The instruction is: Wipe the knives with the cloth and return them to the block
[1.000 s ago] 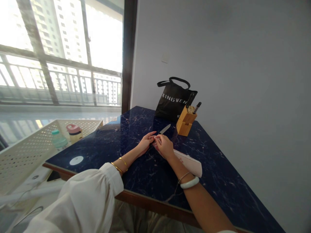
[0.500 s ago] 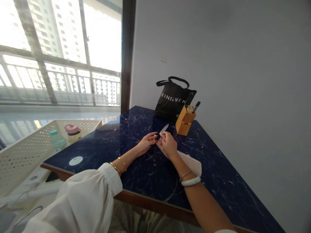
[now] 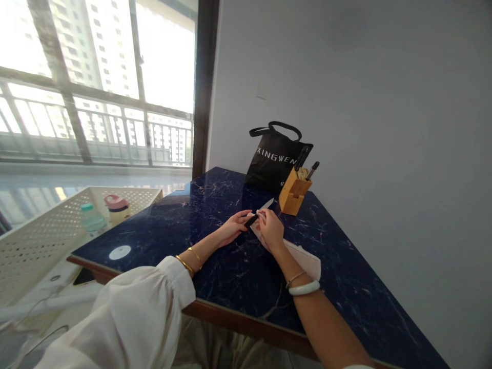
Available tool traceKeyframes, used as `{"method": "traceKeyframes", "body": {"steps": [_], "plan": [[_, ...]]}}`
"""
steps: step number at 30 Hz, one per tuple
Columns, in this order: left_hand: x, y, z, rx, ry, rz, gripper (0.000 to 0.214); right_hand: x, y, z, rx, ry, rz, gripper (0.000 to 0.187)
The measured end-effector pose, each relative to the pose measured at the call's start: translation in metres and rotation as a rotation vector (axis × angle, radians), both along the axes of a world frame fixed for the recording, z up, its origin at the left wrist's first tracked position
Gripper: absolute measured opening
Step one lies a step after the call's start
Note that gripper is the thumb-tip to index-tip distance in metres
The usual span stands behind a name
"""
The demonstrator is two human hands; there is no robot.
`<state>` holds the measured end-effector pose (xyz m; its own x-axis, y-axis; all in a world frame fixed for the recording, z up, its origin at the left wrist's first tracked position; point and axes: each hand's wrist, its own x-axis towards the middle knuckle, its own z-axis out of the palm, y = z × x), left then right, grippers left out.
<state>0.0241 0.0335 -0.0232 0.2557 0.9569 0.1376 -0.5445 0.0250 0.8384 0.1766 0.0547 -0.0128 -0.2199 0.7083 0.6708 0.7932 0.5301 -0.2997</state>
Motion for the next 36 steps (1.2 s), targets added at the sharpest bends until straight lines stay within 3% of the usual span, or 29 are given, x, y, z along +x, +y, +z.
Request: {"method": "traceKeyframes", "body": {"steps": [6,11,19,27,31,36], "plan": [[0.001,-0.003,0.001,-0.014,-0.006,-0.020,0.073,0.001,0.001,-0.001,-0.036,0.000,0.087,0.016],[-0.001,0.001,-0.001,-0.024,-0.037,-0.002,0.071,-0.010,-0.006,-0.001,-0.016,-0.128,0.189,0.015],[0.002,-0.007,0.007,-0.035,-0.087,-0.047,0.074,0.006,0.002,0.003,-0.033,-0.021,0.014,0.013],[0.000,-0.005,0.008,-0.082,-0.124,0.015,0.073,-0.012,-0.009,-0.001,-0.067,-0.128,0.207,0.017],[-0.006,-0.004,0.009,-0.088,-0.174,0.023,0.063,-0.021,-0.016,0.000,-0.057,-0.206,0.284,0.018],[-0.008,-0.001,0.008,-0.106,-0.236,0.005,0.038,-0.016,-0.013,0.003,-0.059,-0.106,0.183,0.016]]}}
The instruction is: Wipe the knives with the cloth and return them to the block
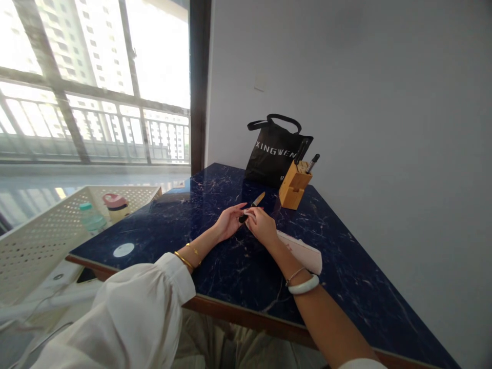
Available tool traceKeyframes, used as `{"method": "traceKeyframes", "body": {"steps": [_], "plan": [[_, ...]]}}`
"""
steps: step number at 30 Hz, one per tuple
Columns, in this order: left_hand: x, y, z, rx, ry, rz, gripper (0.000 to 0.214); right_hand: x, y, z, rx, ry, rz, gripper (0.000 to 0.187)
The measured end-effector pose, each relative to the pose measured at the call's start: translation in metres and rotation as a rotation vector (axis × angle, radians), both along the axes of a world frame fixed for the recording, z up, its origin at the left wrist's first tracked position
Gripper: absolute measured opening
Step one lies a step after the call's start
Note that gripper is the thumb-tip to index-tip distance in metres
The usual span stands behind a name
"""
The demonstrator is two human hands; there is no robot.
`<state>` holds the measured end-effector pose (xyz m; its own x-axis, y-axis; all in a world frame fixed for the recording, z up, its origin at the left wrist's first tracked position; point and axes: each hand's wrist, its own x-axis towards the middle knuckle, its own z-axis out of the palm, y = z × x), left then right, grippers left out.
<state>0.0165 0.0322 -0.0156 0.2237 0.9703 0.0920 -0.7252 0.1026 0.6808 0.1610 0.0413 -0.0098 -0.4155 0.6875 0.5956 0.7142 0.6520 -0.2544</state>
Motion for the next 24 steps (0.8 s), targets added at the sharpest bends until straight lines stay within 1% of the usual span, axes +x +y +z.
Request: {"method": "traceKeyframes", "body": {"steps": [2,4,6,10,12,15,19,22,24], "plan": [[0.002,0.001,-0.001,-0.014,-0.013,-0.015,0.033,0.003,0.001,0.000,-0.020,0.049,-0.046,0.017],[0.003,0.001,-0.002,-0.025,-0.023,-0.022,0.030,0.003,0.001,0.000,-0.037,0.054,-0.051,0.017],[0.003,0.001,-0.003,-0.029,-0.028,-0.012,0.030,0.000,-0.002,-0.001,-0.034,0.018,-0.010,0.018],[-0.001,0.003,-0.005,-0.034,-0.025,0.015,0.035,-0.010,-0.011,0.000,0.006,-0.103,0.119,0.018],[-0.002,0.004,-0.005,-0.032,-0.024,0.019,0.036,-0.013,-0.013,0.001,0.025,-0.141,0.131,0.018],[0.000,0.005,-0.005,-0.024,-0.029,0.048,0.033,-0.012,-0.012,0.001,0.036,-0.120,0.067,0.018],[0.004,0.004,-0.005,-0.032,-0.023,0.100,0.032,-0.003,-0.003,-0.002,0.009,0.026,-0.034,0.016],[0.006,0.005,-0.007,-0.032,-0.010,0.094,0.033,0.000,0.001,-0.004,-0.009,0.118,-0.063,0.015],[0.006,0.005,-0.008,-0.030,0.001,0.088,0.034,0.000,0.000,-0.004,-0.019,0.129,-0.050,0.015]]}}
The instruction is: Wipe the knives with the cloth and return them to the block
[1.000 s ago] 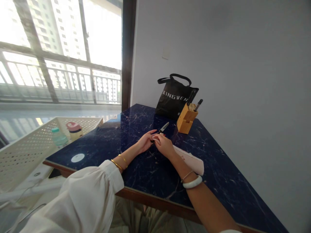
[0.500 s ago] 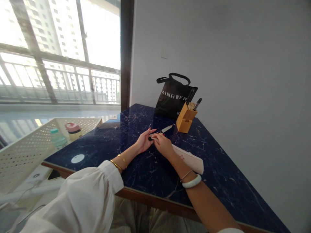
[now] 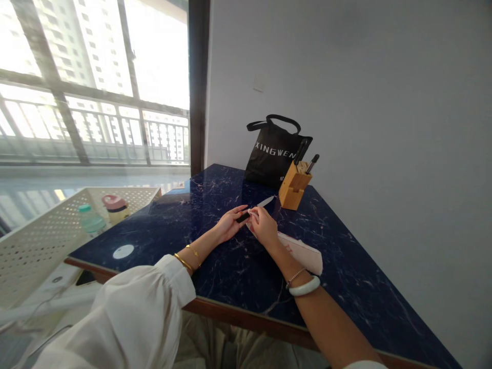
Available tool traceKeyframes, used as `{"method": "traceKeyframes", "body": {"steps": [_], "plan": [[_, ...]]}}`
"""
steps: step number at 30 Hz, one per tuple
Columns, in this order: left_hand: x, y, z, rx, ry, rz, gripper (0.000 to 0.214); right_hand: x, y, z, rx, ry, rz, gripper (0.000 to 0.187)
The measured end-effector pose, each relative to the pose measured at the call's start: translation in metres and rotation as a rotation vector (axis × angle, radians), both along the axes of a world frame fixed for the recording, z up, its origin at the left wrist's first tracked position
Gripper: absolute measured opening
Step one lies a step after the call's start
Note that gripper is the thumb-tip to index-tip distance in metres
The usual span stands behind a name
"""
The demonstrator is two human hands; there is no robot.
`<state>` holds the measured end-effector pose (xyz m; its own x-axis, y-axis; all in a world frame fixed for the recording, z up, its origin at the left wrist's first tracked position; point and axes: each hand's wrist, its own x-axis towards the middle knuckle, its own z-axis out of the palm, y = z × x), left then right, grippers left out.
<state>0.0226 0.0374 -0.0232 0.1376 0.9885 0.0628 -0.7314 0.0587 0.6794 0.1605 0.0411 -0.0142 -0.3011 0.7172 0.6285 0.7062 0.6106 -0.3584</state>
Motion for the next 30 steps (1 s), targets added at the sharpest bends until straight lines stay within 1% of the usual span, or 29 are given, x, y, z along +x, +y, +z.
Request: {"method": "traceKeyframes", "body": {"steps": [5,9,15,20,25,30], "plan": [[-0.0039,-0.0006,0.0022,0.011,0.017,-0.020,0.039,-0.0060,-0.0068,0.0018,0.003,-0.083,0.098,0.017],[-0.0076,-0.0018,0.0053,0.066,0.001,-0.051,0.049,-0.0050,-0.0067,0.0020,0.014,-0.103,0.072,0.018],[-0.0060,-0.0009,0.0037,0.108,-0.008,-0.072,0.066,-0.0040,-0.0022,-0.0026,0.001,-0.046,0.034,0.017],[-0.0046,-0.0020,0.0034,0.082,0.019,-0.114,0.060,-0.0063,-0.0020,-0.0049,-0.013,-0.110,0.048,0.015],[-0.0041,-0.0018,0.0036,0.070,0.041,-0.107,0.055,-0.0061,-0.0006,-0.0046,-0.040,-0.134,0.044,0.014],[0.0003,-0.0024,0.0011,0.069,0.093,-0.067,0.062,-0.0064,-0.0003,-0.0041,-0.065,-0.140,0.037,0.014]]}}
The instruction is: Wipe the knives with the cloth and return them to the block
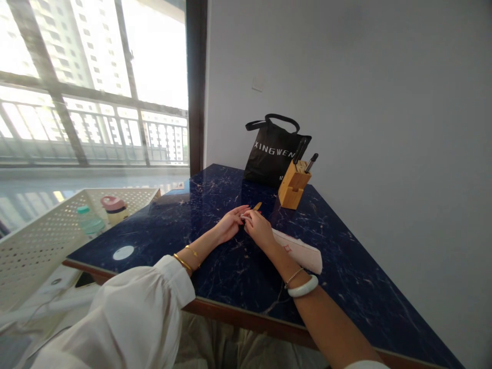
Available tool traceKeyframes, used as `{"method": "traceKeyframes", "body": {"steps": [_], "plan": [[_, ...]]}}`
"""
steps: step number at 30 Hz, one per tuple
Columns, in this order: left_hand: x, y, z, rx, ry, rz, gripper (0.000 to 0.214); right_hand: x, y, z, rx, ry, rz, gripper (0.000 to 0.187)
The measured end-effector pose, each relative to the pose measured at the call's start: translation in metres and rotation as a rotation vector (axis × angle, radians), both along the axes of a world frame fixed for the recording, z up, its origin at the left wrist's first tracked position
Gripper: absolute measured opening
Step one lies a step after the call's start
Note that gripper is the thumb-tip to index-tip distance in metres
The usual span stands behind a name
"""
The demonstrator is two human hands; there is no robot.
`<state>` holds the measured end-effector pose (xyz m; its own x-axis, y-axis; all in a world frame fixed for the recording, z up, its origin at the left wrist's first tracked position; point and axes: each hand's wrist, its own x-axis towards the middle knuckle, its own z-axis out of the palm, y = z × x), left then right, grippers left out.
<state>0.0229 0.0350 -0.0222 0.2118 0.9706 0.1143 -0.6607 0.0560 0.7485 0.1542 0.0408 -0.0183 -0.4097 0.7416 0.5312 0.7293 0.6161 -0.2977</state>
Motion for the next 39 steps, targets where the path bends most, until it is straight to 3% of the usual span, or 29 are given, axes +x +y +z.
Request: {"method": "traceKeyframes", "body": {"steps": [6,12,21,28,35,39], "plan": [[-0.001,0.002,-0.002,-0.014,0.020,0.047,0.064,0.000,-0.003,0.002,-0.008,0.025,-0.014,0.014],[-0.010,0.004,0.002,-0.016,-0.045,0.075,0.056,0.004,-0.002,0.003,-0.006,0.088,-0.121,0.014],[-0.012,0.003,0.002,-0.064,-0.086,0.018,0.060,0.000,-0.008,0.006,0.069,0.001,0.081,0.017],[-0.013,0.003,0.002,-0.130,-0.162,-0.002,0.047,0.004,-0.004,0.006,0.039,-0.059,-0.100,0.018],[-0.013,0.002,0.005,-0.212,-0.176,0.049,0.029,-0.003,-0.015,0.008,0.097,-0.133,0.146,0.017],[-0.015,0.004,0.004,-0.225,-0.174,0.097,0.024,-0.005,-0.017,0.009,0.099,-0.150,0.164,0.017]]}}
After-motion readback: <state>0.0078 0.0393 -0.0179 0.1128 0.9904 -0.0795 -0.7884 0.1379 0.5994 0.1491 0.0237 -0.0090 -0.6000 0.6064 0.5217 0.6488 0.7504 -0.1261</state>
